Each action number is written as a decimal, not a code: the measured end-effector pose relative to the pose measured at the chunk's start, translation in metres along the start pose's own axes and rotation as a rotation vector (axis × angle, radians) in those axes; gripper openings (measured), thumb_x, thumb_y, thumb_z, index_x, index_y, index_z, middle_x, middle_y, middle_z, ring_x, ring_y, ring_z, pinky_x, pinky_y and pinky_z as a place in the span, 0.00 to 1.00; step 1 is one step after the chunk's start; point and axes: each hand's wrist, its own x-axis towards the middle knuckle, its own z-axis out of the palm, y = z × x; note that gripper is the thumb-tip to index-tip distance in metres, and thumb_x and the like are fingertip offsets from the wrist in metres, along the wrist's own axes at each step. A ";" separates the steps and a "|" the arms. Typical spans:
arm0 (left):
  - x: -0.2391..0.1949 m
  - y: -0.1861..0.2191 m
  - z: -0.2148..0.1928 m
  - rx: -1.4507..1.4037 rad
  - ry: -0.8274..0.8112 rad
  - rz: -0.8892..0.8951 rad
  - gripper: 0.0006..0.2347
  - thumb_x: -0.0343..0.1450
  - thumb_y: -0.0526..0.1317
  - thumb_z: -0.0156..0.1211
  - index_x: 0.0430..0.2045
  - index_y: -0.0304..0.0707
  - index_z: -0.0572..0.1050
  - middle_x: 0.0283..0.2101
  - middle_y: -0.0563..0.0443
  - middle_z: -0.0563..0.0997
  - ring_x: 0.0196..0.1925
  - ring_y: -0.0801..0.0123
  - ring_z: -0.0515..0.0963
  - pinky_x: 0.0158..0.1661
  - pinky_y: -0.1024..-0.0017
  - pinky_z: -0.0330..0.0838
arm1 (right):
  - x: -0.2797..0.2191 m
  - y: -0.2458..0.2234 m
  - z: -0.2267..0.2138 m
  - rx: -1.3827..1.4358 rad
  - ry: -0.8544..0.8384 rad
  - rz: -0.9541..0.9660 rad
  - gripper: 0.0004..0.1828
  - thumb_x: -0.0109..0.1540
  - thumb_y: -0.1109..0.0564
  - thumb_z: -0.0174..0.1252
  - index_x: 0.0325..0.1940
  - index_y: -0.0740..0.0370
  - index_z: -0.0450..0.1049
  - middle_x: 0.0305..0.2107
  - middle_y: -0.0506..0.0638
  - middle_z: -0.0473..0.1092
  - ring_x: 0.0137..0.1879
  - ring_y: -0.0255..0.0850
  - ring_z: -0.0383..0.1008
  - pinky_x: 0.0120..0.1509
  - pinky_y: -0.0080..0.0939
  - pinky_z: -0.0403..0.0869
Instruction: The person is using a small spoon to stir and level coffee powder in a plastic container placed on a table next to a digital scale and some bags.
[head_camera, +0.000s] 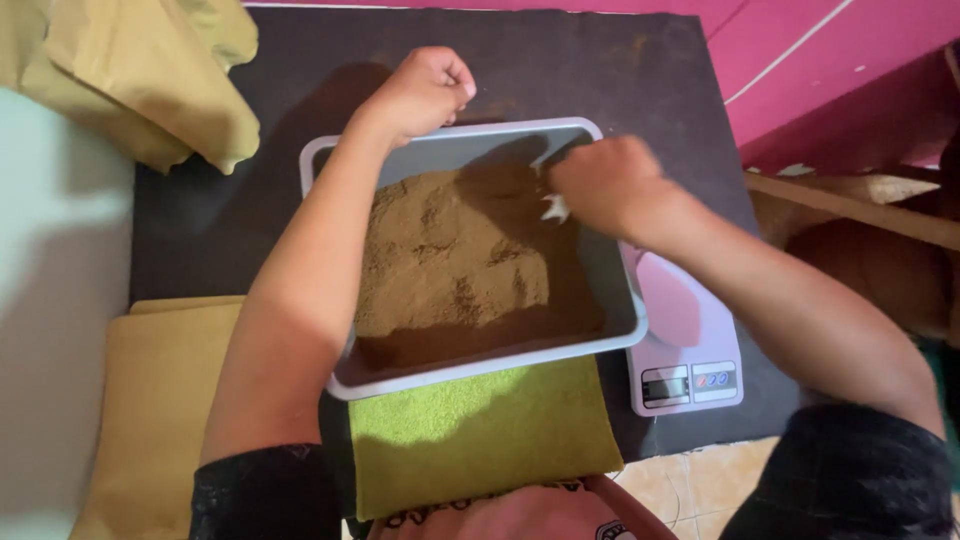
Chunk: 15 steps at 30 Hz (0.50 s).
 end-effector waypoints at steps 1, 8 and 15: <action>0.006 -0.006 0.002 -0.002 0.006 -0.005 0.04 0.76 0.36 0.55 0.32 0.46 0.75 0.31 0.58 0.78 0.31 0.76 0.76 0.35 0.72 0.72 | -0.002 0.006 0.004 -0.003 0.002 -0.007 0.16 0.66 0.61 0.49 0.45 0.48 0.83 0.43 0.50 0.80 0.49 0.52 0.84 0.41 0.50 0.81; 0.021 -0.022 0.007 -0.046 0.020 0.031 0.04 0.74 0.37 0.56 0.28 0.48 0.74 0.28 0.57 0.79 0.27 0.76 0.77 0.30 0.73 0.71 | 0.031 -0.039 -0.002 0.118 0.188 -0.014 0.14 0.65 0.57 0.51 0.42 0.49 0.83 0.38 0.53 0.80 0.43 0.56 0.83 0.39 0.52 0.79; 0.020 -0.020 0.006 -0.069 -0.006 0.032 0.05 0.76 0.37 0.56 0.28 0.47 0.74 0.27 0.58 0.76 0.27 0.76 0.75 0.29 0.73 0.69 | 0.006 -0.063 -0.026 0.055 0.739 -0.118 0.09 0.61 0.52 0.57 0.27 0.41 0.79 0.24 0.43 0.74 0.27 0.45 0.78 0.22 0.46 0.70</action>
